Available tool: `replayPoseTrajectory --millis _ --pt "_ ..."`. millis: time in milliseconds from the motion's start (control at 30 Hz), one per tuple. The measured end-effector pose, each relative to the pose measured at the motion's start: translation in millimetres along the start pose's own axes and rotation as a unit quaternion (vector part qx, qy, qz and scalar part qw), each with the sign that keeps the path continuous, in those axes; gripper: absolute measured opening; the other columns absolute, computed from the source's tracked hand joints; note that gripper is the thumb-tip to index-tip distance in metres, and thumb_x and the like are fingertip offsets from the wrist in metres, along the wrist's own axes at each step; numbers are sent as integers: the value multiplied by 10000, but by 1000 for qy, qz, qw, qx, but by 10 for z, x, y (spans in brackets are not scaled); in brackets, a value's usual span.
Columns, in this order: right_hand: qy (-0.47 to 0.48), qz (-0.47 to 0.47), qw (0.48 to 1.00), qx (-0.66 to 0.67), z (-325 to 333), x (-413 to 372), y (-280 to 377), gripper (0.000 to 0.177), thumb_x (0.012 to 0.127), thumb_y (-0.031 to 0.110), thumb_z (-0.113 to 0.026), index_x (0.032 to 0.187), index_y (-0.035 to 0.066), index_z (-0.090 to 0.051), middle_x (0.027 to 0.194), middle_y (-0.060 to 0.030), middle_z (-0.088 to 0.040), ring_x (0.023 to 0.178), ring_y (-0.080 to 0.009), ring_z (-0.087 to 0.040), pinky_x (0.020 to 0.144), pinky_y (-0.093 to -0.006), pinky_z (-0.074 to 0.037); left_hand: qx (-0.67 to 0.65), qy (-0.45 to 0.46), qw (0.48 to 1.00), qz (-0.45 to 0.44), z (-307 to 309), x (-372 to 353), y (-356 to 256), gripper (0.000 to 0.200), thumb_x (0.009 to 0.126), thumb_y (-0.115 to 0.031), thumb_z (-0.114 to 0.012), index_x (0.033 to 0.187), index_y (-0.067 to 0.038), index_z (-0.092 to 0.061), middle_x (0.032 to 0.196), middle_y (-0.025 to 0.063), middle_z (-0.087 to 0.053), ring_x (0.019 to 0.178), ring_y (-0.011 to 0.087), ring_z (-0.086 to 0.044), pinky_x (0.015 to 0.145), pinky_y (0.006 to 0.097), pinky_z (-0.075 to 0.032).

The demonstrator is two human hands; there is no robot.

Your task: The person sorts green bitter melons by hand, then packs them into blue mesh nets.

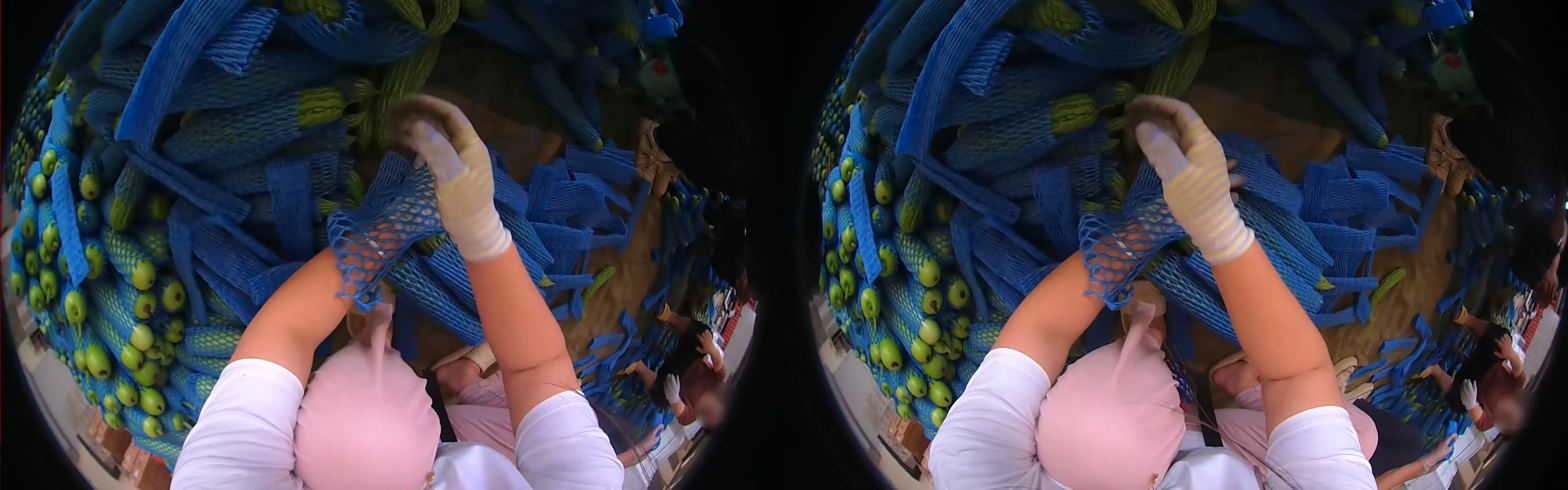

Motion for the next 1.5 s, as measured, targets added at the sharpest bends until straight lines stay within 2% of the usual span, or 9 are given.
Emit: replayPoseTrajectory --millis 33,67,100,233,567,800,1133,1233,1500 --pt "-37 -15 999 -17 88 239 -203 459 865 160 -610 1257 -52 -499 1200 -179 -586 1103 -235 -568 969 -321 -436 347 46 937 0 85 52 -43 503 991 -394 -405 1406 -111 -392 1442 151 -392 1327 259 -377 1083 355 -332" --pt "-74 -29 996 -34 217 489 -520 512 852 170 -628 1286 -56 -475 1257 -197 -550 1164 -253 -533 1002 -333 -412 651 87 754 1 131 114 -85 471 990 -379 -413 1376 -111 -433 1397 158 -447 1285 243 -433 1060 355 -360" --pt "-104 -96 985 -100 416 793 -909 588 821 206 -659 1313 -44 -456 1287 -208 -539 1189 -293 -526 1019 -361 -404 739 -42 666 91 -322 151 -430 279 984 -129 -427 1226 -41 -534 1118 109 -614 1029 190 -589 912 311 -469" --pt "-173 -377 907 -72 502 1169 -1303 683 788 226 -689 1364 -25 -421 1380 -207 -448 1250 -322 -456 1053 -413 -363 383 -268 872 -143 394 66 -725 363 865 -32 -510 1224 24 -492 1090 166 -582 1001 269 -581 935 388 -459" --pt "-147 -337 924 105 630 1227 -1599 819 788 394 -734 1415 19 -366 1493 -225 -309 1360 -354 -327 1119 -443 -276 657 -324 661 -163 283 281 -621 616 866 -224 -605 1350 79 -372 1309 281 -456 1176 400 -485 1034 449 -375" --pt "-124 -289 925 213 709 1161 -1547 863 803 445 -723 1436 28 -311 1448 -204 -375 1327 -347 -373 1116 -450 -282 391 -308 857 -136 320 347 -721 718 867 -307 -641 1392 70 -328 1335 291 -447 1221 334 -472 1026 411 -376" --pt "-59 -255 962 83 741 1084 -1162 630 736 259 -798 1236 -2 -518 1126 -175 -615 994 -313 -610 864 -420 -514 407 -349 844 20 -71 298 -749 757 842 -385 -688 1441 -60 -360 1299 184 -547 1177 296 -541 985 416 -433" --pt "-38 -280 958 46 870 951 -825 569 715 207 -793 1176 -16 -547 1047 -180 -634 914 -308 -636 812 -402 -535 346 -238 907 40 -90 336 -628 858 817 -313 -717 1441 56 -257 1232 212 -550 1057 256 -596 858 368 -507" --pt "-57 -278 939 192 990 -211 -59 402 842 177 -649 1160 -49 -551 1021 -135 -644 883 -240 -648 823 -344 -543 490 -109 852 148 -682 -59 -352 682 827 -432 -666 1282 27 -446 1205 250 -566 1095 316 -588 889 379 -494"
Point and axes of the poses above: each hand's wrist, its own x-axis towards the middle knuckle, its own z-axis out of the back of the hand, y = z × x, the point moved 4 cm from there along x, towards the middle knuckle
